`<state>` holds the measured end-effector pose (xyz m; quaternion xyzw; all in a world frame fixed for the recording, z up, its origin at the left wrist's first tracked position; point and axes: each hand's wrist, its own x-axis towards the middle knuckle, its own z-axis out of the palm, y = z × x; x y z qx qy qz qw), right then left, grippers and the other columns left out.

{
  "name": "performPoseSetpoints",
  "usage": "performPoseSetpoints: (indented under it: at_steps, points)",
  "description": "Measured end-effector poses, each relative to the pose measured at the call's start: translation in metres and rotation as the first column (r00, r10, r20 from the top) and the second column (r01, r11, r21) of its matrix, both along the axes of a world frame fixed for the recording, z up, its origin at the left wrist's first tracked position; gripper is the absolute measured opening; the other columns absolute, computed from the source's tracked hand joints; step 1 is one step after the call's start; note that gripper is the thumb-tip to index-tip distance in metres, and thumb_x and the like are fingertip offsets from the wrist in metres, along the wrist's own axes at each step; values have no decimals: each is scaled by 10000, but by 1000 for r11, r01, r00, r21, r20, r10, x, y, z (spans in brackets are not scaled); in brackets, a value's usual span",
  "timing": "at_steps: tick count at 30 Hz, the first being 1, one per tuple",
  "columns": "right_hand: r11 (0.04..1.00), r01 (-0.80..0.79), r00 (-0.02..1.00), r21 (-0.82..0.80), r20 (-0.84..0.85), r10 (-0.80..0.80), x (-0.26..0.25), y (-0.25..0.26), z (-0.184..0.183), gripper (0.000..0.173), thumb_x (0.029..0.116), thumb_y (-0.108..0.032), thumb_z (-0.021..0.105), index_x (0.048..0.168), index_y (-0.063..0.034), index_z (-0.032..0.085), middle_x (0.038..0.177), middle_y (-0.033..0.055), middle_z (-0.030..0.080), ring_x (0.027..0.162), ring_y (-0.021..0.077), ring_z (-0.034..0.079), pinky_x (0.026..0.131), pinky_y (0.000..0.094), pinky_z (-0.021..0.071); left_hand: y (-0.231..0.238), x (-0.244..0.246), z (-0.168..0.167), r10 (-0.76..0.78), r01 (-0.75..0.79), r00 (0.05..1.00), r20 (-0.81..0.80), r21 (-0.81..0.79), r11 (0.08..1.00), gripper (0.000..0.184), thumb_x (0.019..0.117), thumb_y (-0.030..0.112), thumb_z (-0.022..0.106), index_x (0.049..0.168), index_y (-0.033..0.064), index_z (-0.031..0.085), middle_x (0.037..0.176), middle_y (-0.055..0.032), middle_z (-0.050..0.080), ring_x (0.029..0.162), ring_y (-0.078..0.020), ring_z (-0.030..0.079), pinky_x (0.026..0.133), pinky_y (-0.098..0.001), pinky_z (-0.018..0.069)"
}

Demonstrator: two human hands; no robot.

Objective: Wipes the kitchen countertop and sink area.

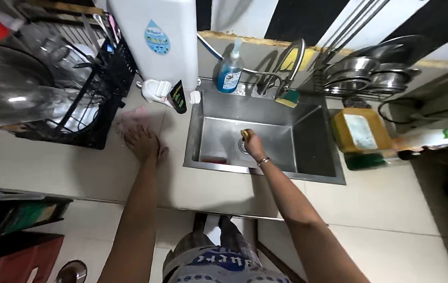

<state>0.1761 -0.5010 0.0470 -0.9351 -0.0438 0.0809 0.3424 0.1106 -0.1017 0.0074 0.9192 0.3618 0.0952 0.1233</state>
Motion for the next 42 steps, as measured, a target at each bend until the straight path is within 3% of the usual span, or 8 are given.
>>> performPoseSetpoints:
  at_steps: [7,9,12,24,30,35,38,42]
  points:
    - [974,145,989,-175,12,-146,100,-52,19,681,1093,-491,274,998,0,737,1010,255,729,1015,449,698,847,689,504,-46,-36,-13,52,-52,998,-48,-7,999,703,1080,562,207,1639,142,271,1697,-209,203,1585,-397,123,1260,-618,59]
    - [965,202,976,-166,119,-184,131,-69,26,616,1046,-527,414,1068,18,699,1081,283,701,1025,464,688,841,677,510,-49,-37,-13,57,-58,997,-59,-1,998,702,1080,547,227,1634,119,279,1696,-212,203,1581,-410,131,1253,-629,73]
    - [981,103,982,-167,176,-73,183,-84,47,775,936,-441,721,1499,17,448,1481,321,494,1273,508,572,1037,673,465,-46,-34,-6,43,-43,998,-50,3,999,716,1072,549,261,1622,92,304,1680,-248,224,1567,-451,156,1248,-645,98]
    - [796,-96,993,-598,0,120,236,-83,58,674,935,-270,698,1451,95,464,1451,401,474,1362,582,452,1059,730,380,-44,-32,-4,111,-113,988,-108,-13,994,693,1052,602,287,1623,212,338,1704,-157,224,1577,-411,153,1254,-607,130]
    - [984,-177,982,11,-63,177,170,-60,47,558,992,-265,659,1417,69,521,1382,287,590,1302,371,574,1116,528,437,-39,-33,-11,126,-126,991,-38,-6,992,678,1051,621,285,1605,243,383,1692,-134,273,1575,-389,185,1253,-607,123]
    - [863,255,830,435,-557,35,109,-55,-24,525,959,-319,725,1341,10,577,1193,182,681,1052,258,677,928,476,570,-77,-40,29,-145,119,926,348,96,988,487,1103,345,385,1450,48,554,1496,-226,532,1446,-408,433,1228,-538,298]
    - [698,444,692,562,-710,132,98,-60,-50,400,1064,-261,572,1392,-40,516,1171,138,669,984,208,679,848,399,591,-167,-10,56,-540,541,831,134,35,840,357,1041,183,536,1307,-30,644,1297,-302,639,1252,-497,584,1073,-632,442]
    - [320,662,616,678,-735,282,89,-55,-62,379,1131,-299,251,1349,-136,515,986,51,680,613,82,578,490,210,465,-231,52,7,-791,697,392,-471,-410,589,515,969,326,711,1419,98,605,1394,-243,595,1320,-443,543,1070,-662,415]
